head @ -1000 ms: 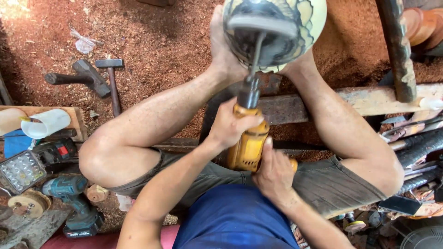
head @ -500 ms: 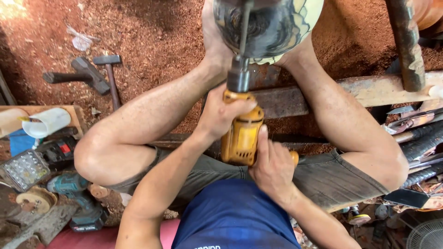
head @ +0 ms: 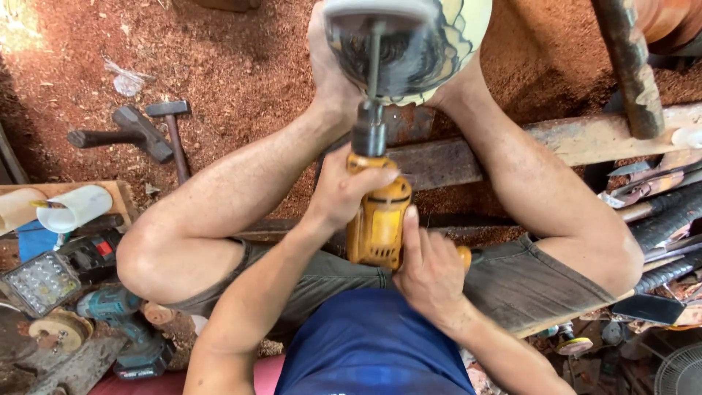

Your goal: Polishing and finishing a wooden decorative vase using a rotary tool with a buffing wheel attachment.

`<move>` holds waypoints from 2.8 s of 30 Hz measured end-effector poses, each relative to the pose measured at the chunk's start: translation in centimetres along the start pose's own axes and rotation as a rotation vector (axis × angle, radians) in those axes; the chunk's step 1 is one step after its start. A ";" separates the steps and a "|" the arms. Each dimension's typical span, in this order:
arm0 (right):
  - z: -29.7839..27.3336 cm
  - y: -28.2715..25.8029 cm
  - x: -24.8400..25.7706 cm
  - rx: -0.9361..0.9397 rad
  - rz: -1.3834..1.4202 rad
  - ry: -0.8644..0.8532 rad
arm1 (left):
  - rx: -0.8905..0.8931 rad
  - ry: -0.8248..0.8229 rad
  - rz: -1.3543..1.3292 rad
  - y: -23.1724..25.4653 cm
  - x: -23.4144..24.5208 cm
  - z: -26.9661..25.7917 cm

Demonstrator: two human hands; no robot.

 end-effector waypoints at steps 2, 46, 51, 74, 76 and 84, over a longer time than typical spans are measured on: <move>0.3 0.2 0.1 -0.017 -0.035 -0.018 | 0.003 -0.004 0.010 0.4 -0.3 0.3; -0.3 -2.2 0.7 -0.015 0.025 0.072 | 0.093 -0.030 0.009 1.2 -0.5 -1.7; -2.2 -0.5 -2.3 0.046 -0.026 0.089 | 0.057 -0.040 -0.155 -2.5 -0.8 -2.2; -4.2 3.2 -7.4 0.057 0.001 0.160 | -0.039 0.009 0.141 -3.4 -1.1 -0.5; -2.8 1.6 -3.9 0.081 0.038 0.184 | -0.006 -0.002 -0.010 -4.7 -1.1 -1.1; -0.6 4.3 -4.7 -0.035 0.022 0.135 | 0.024 -0.028 0.066 0.0 -2.1 2.9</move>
Point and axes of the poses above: each hand's wrist, its own z-axis towards the middle knuckle, its own x-axis out of the back of the hand, y = z × x, the point moved 9 cm from there along z, towards the middle knuckle, and after that the axes turned 2 degrees about -y, right-handed, at the moved point
